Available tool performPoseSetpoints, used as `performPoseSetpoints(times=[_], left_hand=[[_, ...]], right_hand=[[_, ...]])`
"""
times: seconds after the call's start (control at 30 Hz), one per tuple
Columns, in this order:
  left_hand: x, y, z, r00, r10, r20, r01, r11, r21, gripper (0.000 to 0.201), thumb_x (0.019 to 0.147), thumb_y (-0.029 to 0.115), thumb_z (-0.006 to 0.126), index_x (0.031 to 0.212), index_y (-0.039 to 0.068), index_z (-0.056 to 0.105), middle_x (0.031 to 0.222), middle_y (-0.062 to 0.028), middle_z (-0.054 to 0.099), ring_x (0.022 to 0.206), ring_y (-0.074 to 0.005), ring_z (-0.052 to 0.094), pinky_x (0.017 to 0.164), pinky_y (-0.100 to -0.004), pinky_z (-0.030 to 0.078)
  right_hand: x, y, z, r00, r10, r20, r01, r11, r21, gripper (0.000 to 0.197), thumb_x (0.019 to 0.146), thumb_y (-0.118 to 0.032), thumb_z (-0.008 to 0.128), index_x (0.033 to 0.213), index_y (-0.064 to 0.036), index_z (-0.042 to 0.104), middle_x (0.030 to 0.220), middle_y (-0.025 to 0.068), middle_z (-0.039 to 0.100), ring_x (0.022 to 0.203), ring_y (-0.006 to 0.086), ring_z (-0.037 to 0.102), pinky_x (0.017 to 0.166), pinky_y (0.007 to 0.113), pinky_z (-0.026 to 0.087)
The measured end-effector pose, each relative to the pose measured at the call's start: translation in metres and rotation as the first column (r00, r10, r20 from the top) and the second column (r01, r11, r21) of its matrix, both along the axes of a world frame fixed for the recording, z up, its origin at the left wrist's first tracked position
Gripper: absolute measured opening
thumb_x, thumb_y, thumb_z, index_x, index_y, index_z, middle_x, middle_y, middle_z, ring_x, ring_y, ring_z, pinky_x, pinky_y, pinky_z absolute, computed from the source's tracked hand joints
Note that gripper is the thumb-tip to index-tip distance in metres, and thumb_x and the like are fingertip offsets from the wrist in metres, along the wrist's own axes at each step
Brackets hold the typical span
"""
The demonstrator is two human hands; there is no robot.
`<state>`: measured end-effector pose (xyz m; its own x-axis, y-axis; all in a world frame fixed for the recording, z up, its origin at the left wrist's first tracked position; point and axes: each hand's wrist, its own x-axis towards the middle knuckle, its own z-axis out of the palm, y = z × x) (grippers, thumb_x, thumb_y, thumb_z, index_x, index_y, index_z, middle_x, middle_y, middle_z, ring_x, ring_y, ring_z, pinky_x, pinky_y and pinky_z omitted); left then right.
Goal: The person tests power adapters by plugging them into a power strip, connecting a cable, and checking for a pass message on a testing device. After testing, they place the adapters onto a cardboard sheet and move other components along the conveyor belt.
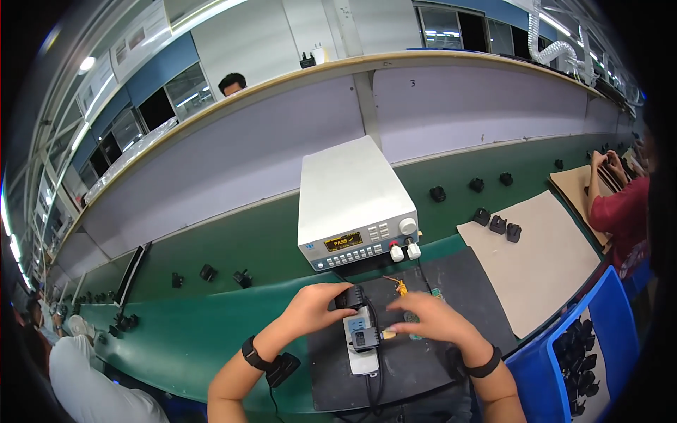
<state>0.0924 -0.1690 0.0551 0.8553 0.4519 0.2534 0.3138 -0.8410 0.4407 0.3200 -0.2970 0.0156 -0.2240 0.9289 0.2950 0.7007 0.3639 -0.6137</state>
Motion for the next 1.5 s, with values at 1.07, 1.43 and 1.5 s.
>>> performPoseSetpoints(times=[1.07,1.43,1.5], left_hand=[[0.029,0.007,-0.01,0.948,0.093,-0.304,-0.087,0.996,0.032,0.047,0.069,0.029,0.075,0.111,0.013,0.062,0.085,-0.0131,0.066,0.076,-0.0324,0.063,0.065,-0.0356,0.05],[0.022,-0.019,-0.008,0.997,0.076,0.004,-0.068,0.86,0.506,0.053,0.072,0.035,0.073,0.113,0.006,0.059,0.106,-0.0102,0.064,0.092,-0.0264,0.062,0.071,-0.0357,0.049],[0.002,-0.06,0.005,0.982,0.155,-0.109,-0.078,0.854,0.515,0.061,0.068,0.032,0.076,0.118,0.005,0.055,0.114,-0.0096,0.061,0.097,-0.024,0.06,0.072,-0.0335,0.048]], right_hand=[[0.004,0.057,-0.038,0.995,0.0,-0.104,0.007,0.998,0.065,0.021,0.08,-0.018,0.062,0.097,-0.0059,0.064,0.089,0.0125,0.062,0.089,0.0317,0.059,0.075,0.041,0.047],[0.016,0.031,-0.013,0.979,-0.134,0.151,0.074,0.933,0.353,0.034,0.076,-0.03,0.068,0.101,-0.0067,0.065,0.088,0.0122,0.065,0.087,0.0294,0.062,0.075,0.038,0.049],[0.038,-0.001,0.017,0.994,0.086,0.063,-0.089,0.995,0.044,0.034,0.077,-0.031,0.067,0.101,-0.0067,0.065,0.084,0.0111,0.066,0.08,0.0289,0.064,0.073,0.037,0.05]])
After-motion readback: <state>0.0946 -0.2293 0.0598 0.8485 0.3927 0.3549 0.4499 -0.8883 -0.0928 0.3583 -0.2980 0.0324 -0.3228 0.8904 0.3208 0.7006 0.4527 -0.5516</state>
